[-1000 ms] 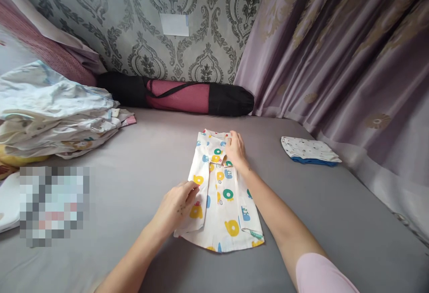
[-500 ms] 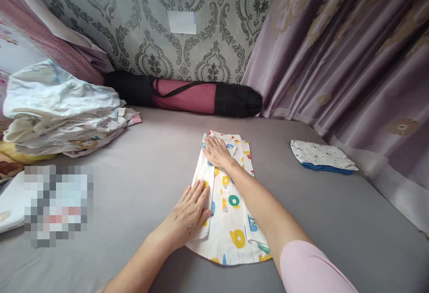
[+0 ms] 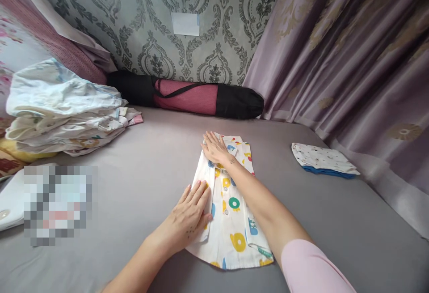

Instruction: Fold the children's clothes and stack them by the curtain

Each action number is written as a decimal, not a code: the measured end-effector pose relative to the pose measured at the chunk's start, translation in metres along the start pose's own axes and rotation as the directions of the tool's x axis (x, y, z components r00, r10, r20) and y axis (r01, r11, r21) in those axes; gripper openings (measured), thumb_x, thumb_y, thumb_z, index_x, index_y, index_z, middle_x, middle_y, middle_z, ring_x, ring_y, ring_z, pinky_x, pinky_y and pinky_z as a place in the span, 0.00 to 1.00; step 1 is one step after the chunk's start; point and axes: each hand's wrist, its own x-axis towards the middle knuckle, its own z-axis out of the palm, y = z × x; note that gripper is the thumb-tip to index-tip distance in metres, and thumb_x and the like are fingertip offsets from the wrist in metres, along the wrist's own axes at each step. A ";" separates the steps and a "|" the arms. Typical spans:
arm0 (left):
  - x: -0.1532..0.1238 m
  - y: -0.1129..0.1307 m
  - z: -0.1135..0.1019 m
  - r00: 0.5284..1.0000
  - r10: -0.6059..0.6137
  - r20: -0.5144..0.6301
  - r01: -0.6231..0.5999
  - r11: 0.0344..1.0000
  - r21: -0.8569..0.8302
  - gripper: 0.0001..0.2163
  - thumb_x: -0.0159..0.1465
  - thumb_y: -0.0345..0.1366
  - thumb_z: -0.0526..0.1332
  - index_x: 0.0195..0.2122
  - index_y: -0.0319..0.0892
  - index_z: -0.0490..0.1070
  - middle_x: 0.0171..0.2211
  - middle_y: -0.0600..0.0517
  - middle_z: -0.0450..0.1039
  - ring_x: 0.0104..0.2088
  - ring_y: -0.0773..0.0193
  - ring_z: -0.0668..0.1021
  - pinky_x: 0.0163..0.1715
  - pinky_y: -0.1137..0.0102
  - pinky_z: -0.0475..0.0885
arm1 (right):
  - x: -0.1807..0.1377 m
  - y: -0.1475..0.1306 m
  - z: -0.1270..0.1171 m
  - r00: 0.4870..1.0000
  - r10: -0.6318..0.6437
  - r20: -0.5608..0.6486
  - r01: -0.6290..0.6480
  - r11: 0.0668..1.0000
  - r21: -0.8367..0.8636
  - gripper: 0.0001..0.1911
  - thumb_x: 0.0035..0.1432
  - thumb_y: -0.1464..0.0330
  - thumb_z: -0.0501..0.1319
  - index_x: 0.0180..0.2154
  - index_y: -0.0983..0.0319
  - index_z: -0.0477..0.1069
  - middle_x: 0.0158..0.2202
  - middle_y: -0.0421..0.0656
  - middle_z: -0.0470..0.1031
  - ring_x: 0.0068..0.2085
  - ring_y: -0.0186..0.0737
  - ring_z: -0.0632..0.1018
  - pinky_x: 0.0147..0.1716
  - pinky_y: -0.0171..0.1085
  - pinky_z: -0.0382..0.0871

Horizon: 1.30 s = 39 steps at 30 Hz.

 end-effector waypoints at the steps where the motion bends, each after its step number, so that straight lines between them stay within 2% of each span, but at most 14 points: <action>1: 0.000 0.001 -0.001 1.000 -0.009 0.019 0.009 1.000 -0.007 0.28 0.71 0.44 0.47 0.70 0.41 0.45 0.70 0.42 0.46 0.69 0.51 0.49 0.66 0.51 0.53 | 0.004 0.000 0.001 1.000 0.010 -0.002 -0.010 1.000 -0.012 0.33 0.69 0.58 0.37 0.69 0.67 0.48 0.71 0.46 0.44 0.71 0.43 0.43 0.67 0.50 0.30; 5: -0.001 0.010 -0.009 0.993 -0.009 0.120 0.013 0.999 -0.035 0.28 0.72 0.46 0.43 0.71 0.41 0.42 0.70 0.41 0.41 0.70 0.50 0.45 0.66 0.50 0.52 | 0.016 0.003 0.010 0.996 0.084 0.029 -0.084 0.996 -0.016 0.32 0.69 0.58 0.38 0.69 0.65 0.48 0.71 0.46 0.45 0.71 0.44 0.45 0.67 0.52 0.34; 11: 0.000 0.017 -0.020 0.972 -0.003 0.236 0.024 0.996 -0.086 0.31 0.71 0.52 0.42 0.69 0.38 0.49 0.70 0.38 0.40 0.70 0.47 0.43 0.66 0.45 0.46 | 0.017 0.009 0.011 0.997 0.071 0.025 -0.072 0.996 0.052 0.32 0.69 0.57 0.38 0.69 0.65 0.48 0.72 0.45 0.44 0.71 0.44 0.44 0.67 0.51 0.34; 14: 0.005 0.015 -0.034 0.976 -0.006 0.218 0.046 0.983 -0.179 0.27 0.70 0.52 0.45 0.64 0.42 0.59 0.69 0.40 0.51 0.69 0.48 0.51 0.65 0.42 0.44 | 0.012 0.004 0.003 0.996 0.089 0.015 -0.089 0.993 0.075 0.32 0.69 0.59 0.38 0.69 0.68 0.47 0.72 0.47 0.44 0.71 0.43 0.44 0.67 0.50 0.34; 16: 0.009 0.012 -0.047 0.982 -0.114 0.148 0.154 0.943 -0.296 0.22 0.71 0.48 0.44 0.58 0.45 0.67 0.62 0.45 0.65 0.65 0.52 0.63 0.65 0.44 0.45 | 0.002 -0.006 -0.002 0.996 0.088 0.004 -0.088 0.994 0.071 0.33 0.69 0.60 0.38 0.69 0.71 0.46 0.72 0.49 0.43 0.71 0.43 0.43 0.67 0.48 0.33; 17: 0.011 0.010 -0.054 0.971 -0.218 0.096 0.238 0.898 -0.369 0.21 0.72 0.46 0.43 0.55 0.46 0.69 0.57 0.47 0.71 0.60 0.54 0.69 0.65 0.47 0.49 | -0.004 -0.012 -0.003 0.997 0.076 -0.001 -0.076 0.995 0.066 0.33 0.69 0.60 0.39 0.69 0.72 0.45 0.72 0.50 0.42 0.71 0.43 0.43 0.67 0.48 0.32; 18: 0.012 0.008 -0.060 0.938 -0.344 0.039 0.324 0.833 -0.448 0.20 0.71 0.45 0.43 0.53 0.45 0.71 0.53 0.48 0.75 0.55 0.56 0.74 0.63 0.50 0.56 | -0.012 -0.020 -0.003 0.998 0.060 -0.004 -0.059 0.996 0.059 0.33 0.69 0.60 0.39 0.69 0.73 0.45 0.72 0.51 0.42 0.71 0.44 0.42 0.67 0.48 0.31; 20: 0.014 0.000 -0.067 0.815 -0.575 -0.069 0.430 0.680 -0.594 0.19 0.70 0.46 0.47 0.50 0.44 0.72 0.49 0.48 0.77 0.48 0.58 0.77 0.55 0.59 0.67 | -0.027 -0.034 0.001 1.000 0.025 0.005 -0.026 0.999 0.048 0.34 0.69 0.59 0.40 0.68 0.74 0.45 0.72 0.52 0.41 0.71 0.45 0.41 0.67 0.47 0.30; 22: 0.015 -0.009 -0.067 0.698 -0.700 -0.148 0.426 0.573 -0.700 0.17 0.67 0.46 0.52 0.48 0.42 0.72 0.48 0.46 0.77 0.48 0.57 0.77 0.48 0.64 0.71 | -0.039 -0.044 0.008 1.000 0.014 0.026 -0.015 0.999 0.038 0.35 0.69 0.58 0.39 0.68 0.75 0.46 0.71 0.53 0.42 0.71 0.46 0.42 0.67 0.47 0.30; 24: 0.015 -0.019 -0.061 0.634 -0.748 -0.195 0.386 0.526 -0.758 0.15 0.64 0.44 0.56 0.46 0.41 0.71 0.46 0.46 0.77 0.49 0.57 0.77 0.47 0.65 0.71 | -0.045 -0.048 0.016 0.999 0.017 0.042 -0.018 1.000 0.025 0.36 0.69 0.57 0.39 0.68 0.75 0.46 0.71 0.53 0.43 0.71 0.46 0.43 0.67 0.47 0.31; 27: 0.016 -0.032 -0.048 0.598 -0.767 -0.232 0.348 0.509 -0.787 0.14 0.62 0.43 0.58 0.44 0.41 0.71 0.45 0.46 0.78 0.47 0.57 0.78 0.46 0.64 0.71 | -0.046 -0.048 0.022 0.999 0.021 0.044 -0.022 1.000 0.010 0.36 0.69 0.56 0.38 0.68 0.74 0.47 0.71 0.53 0.43 0.71 0.46 0.44 0.67 0.48 0.31; 31: 0.018 -0.039 -0.041 0.580 -0.772 -0.260 0.318 0.509 -0.800 0.14 0.61 0.43 0.59 0.44 0.41 0.72 0.43 0.46 0.78 0.45 0.57 0.78 0.45 0.63 0.72 | -0.052 -0.050 0.020 0.999 -0.031 0.041 0.032 0.999 -0.015 0.35 0.69 0.56 0.38 0.68 0.73 0.47 0.71 0.51 0.43 0.71 0.46 0.43 0.67 0.49 0.29; 39: 0.018 -0.045 -0.039 0.578 -0.761 -0.295 0.299 0.533 -0.792 0.15 0.59 0.44 0.59 0.43 0.40 0.71 0.42 0.45 0.77 0.44 0.56 0.78 0.46 0.62 0.71 | -0.102 -0.072 0.017 0.962 -0.237 0.134 0.238 0.971 0.007 0.36 0.69 0.54 0.40 0.68 0.71 0.46 0.72 0.52 0.42 0.71 0.46 0.42 0.68 0.51 0.32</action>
